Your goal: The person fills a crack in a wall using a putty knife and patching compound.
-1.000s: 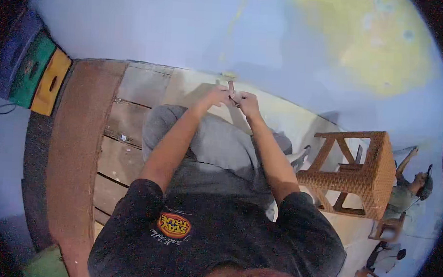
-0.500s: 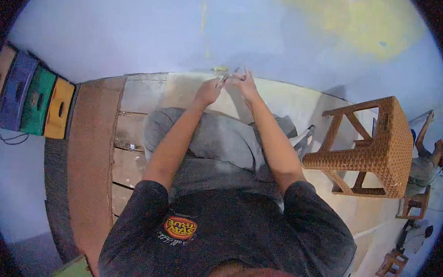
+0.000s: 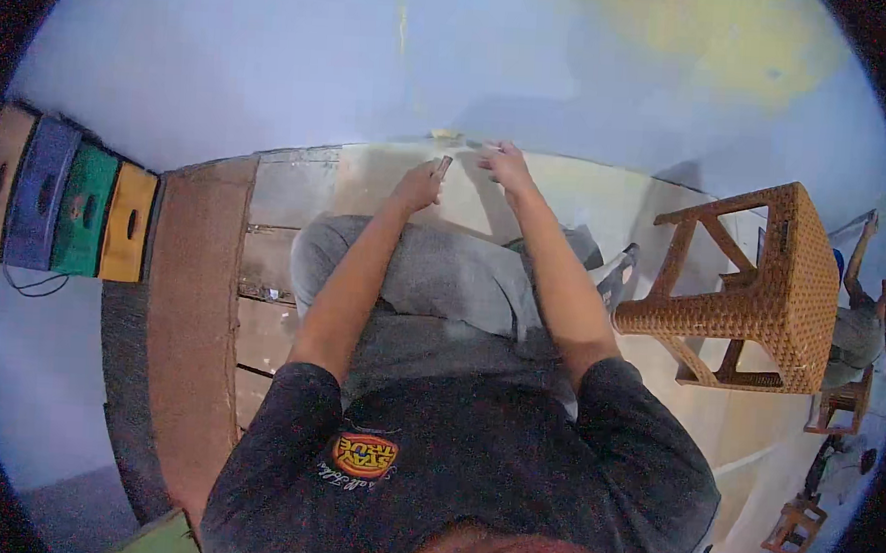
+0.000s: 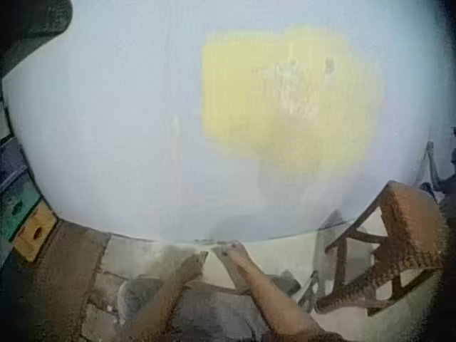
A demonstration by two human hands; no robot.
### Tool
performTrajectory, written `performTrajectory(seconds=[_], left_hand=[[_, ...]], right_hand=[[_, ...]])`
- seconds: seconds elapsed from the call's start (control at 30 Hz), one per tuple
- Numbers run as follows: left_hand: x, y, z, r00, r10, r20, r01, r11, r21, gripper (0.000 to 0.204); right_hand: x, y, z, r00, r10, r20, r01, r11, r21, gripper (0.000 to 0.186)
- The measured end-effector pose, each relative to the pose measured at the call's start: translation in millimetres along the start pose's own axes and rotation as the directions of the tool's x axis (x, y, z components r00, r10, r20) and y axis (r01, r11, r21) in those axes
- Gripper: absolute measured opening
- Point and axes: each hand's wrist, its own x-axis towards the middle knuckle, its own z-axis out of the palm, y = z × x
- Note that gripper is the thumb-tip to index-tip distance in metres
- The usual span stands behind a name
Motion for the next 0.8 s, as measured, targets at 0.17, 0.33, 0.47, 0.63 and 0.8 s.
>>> performTrajectory(seconds=[0.17, 0.33, 0.47, 0.63, 0.8], left_hand=[[33, -16, 6, 0.998, -0.053, -0.018, 0.056, 0.97, 0.237, 0.055], [60, -59, -31, 0.995, 0.03, -0.099, 0.006, 0.939, 0.344, 0.064], [100, -35, -15, 0.99, -0.117, 0.074, 0.081, 0.924, 0.374, 0.057], [84, -114, -37, 0.976, -0.018, -0.216, 0.072, 0.967, 0.244, 0.042], [102, -40, 7, 0.974, -0.096, -0.207, 0.141, 0.967, 0.213, 0.035]], right_hand=[[-24, -25, -24, 0.988, 0.009, 0.156, 0.013, 0.991, -0.134, 0.027], [-34, -54, -21, 0.98, -0.03, 0.195, 0.045, 0.996, -0.073, 0.026], [-22, -26, -62, 0.987, -0.121, 0.104, 0.156, 0.874, -0.459, 0.035], [-29, -45, -33, 0.941, -0.303, 0.151, 0.324, 0.677, -0.661, 0.045], [-22, -3, -70, 0.905, -0.36, 0.226, 0.398, 0.53, -0.749, 0.05]])
